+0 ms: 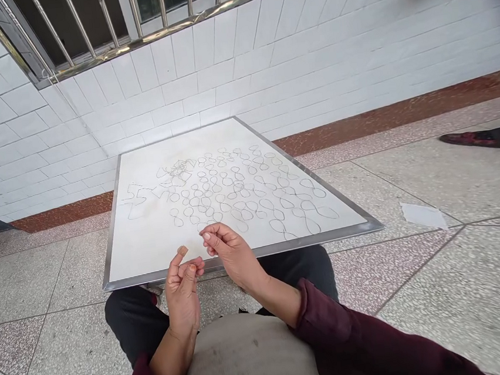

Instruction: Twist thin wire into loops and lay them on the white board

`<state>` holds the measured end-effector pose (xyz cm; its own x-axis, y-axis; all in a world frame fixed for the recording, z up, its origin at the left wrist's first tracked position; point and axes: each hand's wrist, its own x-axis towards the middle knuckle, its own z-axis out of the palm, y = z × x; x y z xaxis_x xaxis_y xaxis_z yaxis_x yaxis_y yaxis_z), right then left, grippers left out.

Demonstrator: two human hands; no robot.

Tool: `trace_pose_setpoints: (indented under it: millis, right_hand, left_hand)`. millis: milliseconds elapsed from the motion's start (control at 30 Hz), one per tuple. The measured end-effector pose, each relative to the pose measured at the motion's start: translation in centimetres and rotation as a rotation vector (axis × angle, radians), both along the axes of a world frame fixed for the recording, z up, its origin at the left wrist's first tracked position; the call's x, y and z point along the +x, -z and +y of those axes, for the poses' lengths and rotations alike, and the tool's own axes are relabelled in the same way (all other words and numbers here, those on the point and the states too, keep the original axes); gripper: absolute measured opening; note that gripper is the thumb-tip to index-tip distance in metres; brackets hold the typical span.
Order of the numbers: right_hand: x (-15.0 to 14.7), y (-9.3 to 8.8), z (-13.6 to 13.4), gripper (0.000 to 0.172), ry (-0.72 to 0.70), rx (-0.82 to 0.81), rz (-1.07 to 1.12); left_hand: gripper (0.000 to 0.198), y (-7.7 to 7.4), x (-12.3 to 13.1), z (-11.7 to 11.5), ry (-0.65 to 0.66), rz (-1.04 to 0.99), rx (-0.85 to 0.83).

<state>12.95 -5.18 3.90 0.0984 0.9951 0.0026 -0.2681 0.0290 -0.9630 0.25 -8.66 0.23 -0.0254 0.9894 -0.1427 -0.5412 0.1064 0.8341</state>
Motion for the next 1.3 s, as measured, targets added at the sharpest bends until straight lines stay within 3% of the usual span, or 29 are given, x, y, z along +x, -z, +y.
trace_pose_setpoints:
  millis: [167,300,433,800,1133,1300]
  right_hand:
    - [-0.3,0.0,-0.3,0.024,-0.076,0.019,-0.044]
    - [-0.1,-0.5,-0.8,0.021,-0.23,0.027,-0.071]
    - [0.5,-1.4,-1.2,0.015,-0.326,0.091,-0.155]
    - [1.4,-2.2,-1.3,0.013,-0.44,0.295,-0.444]
    - [1.7,-1.9,-1.3,0.008,-0.64,0.208,-0.289]
    - [1.7,-1.8,-1.3,0.011,-0.602,0.212,-0.383]
  left_hand:
    - [0.049,-1.4,-0.4,0.2,0.009,0.04,0.1]
    - [0.05,-2.4,-1.1,0.1,0.117,0.122,0.173]
    - [0.064,-3.0,-1.7,-0.1,0.233,0.102,0.18]
    - [0.072,-4.0,-3.1,0.0,0.343,0.128,0.103]
    - [0.068,-4.6,-3.9,0.3,0.495,0.137,0.006]
    - [0.067,-4.6,-3.8,0.0,0.462,0.169,-0.02]
